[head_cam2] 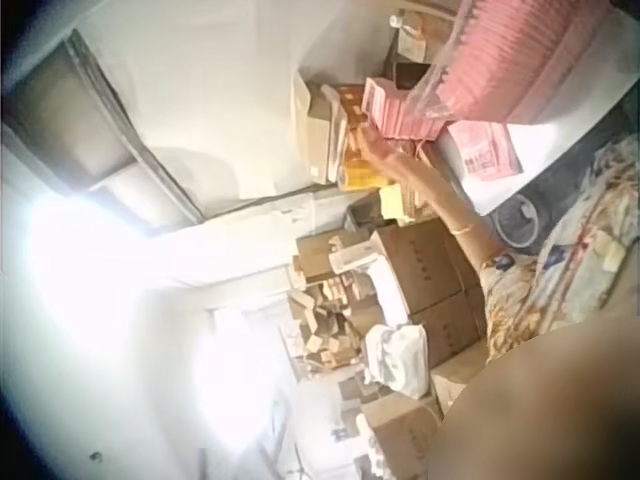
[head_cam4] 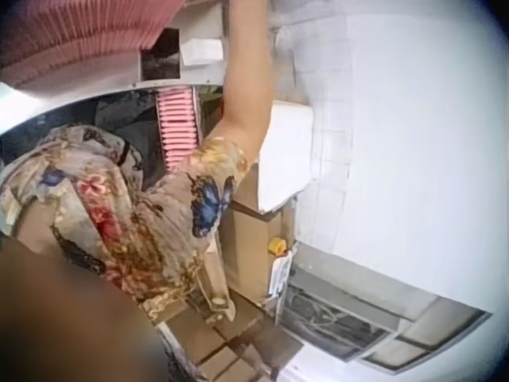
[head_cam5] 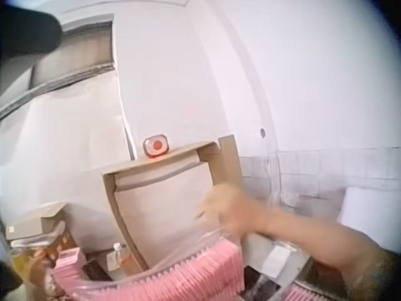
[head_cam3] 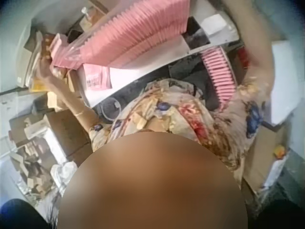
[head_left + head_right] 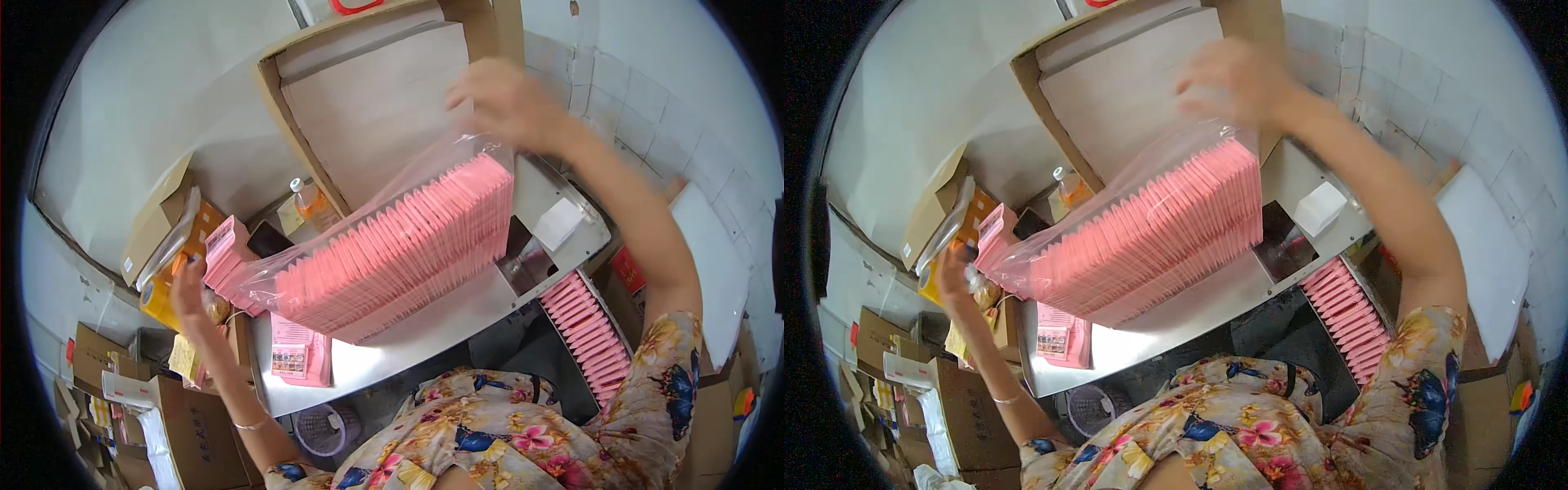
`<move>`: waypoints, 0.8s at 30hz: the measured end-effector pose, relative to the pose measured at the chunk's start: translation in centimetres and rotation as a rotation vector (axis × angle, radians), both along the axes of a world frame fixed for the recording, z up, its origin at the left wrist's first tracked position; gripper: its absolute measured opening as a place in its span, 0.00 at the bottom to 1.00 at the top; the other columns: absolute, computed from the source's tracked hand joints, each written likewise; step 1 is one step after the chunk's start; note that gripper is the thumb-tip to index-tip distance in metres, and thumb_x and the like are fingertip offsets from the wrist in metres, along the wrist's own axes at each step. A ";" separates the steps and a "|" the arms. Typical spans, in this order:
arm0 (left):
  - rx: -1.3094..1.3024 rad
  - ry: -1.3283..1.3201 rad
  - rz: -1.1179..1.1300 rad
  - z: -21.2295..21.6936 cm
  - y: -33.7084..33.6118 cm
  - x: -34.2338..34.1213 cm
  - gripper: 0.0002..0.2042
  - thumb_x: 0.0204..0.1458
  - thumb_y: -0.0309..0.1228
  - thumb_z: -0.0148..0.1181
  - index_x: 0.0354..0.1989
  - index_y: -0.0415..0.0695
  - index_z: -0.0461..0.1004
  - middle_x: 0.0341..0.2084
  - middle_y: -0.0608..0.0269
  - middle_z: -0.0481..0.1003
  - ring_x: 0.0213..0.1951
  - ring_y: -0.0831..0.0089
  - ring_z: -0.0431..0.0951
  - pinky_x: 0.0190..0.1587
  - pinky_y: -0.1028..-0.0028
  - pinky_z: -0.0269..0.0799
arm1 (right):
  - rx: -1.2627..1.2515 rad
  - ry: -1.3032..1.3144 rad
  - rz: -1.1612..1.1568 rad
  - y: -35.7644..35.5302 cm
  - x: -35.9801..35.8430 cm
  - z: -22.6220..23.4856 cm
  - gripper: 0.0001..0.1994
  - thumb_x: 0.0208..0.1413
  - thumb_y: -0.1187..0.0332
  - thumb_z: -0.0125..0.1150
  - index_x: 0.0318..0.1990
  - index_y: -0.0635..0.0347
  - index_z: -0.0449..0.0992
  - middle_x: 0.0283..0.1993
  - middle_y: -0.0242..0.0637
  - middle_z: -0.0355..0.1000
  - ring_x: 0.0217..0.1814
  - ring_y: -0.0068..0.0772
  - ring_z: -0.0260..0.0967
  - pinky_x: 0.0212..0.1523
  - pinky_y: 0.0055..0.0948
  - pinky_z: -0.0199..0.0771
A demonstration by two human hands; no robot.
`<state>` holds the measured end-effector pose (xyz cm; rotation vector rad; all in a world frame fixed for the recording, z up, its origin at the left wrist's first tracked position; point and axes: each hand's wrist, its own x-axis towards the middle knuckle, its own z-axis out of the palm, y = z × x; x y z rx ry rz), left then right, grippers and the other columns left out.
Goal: Count, organize, and pack pink paper slips into plastic sleeves and then into cardboard boxes.
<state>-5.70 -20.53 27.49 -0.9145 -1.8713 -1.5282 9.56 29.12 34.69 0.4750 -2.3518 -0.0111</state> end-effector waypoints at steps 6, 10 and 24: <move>-0.033 -0.381 -0.335 -4.9 4.3 2.3 0.30 0.62 0.42 0.53 0.69 0.37 0.58 0.64 0.53 0.66 0.66 0.63 0.65 0.65 0.68 0.60 | -0.024 -0.063 0.210 -9.5 -3.7 -5.3 0.29 0.53 0.46 0.64 0.58 0.54 0.71 0.60 0.41 0.69 0.58 0.48 0.68 0.56 0.44 0.69; 0.031 -0.342 -0.305 -4.8 7.0 2.3 0.16 0.70 0.34 0.43 0.43 0.37 0.77 0.39 0.61 0.78 0.45 0.72 0.76 0.54 0.70 0.68 | -0.246 -0.467 0.202 -11.4 -5.5 -9.8 0.17 0.56 0.50 0.62 0.43 0.52 0.75 0.36 0.42 0.77 0.37 0.49 0.76 0.36 0.45 0.75; 0.344 -0.547 -0.776 5.4 22.8 1.0 0.16 0.67 0.38 0.49 0.53 0.40 0.74 0.46 0.58 0.78 0.47 0.70 0.78 0.52 0.69 0.76 | -0.264 0.209 -0.276 -7.9 11.4 -3.1 0.07 0.61 0.66 0.60 0.34 0.58 0.73 0.22 0.42 0.69 0.22 0.46 0.69 0.24 0.36 0.68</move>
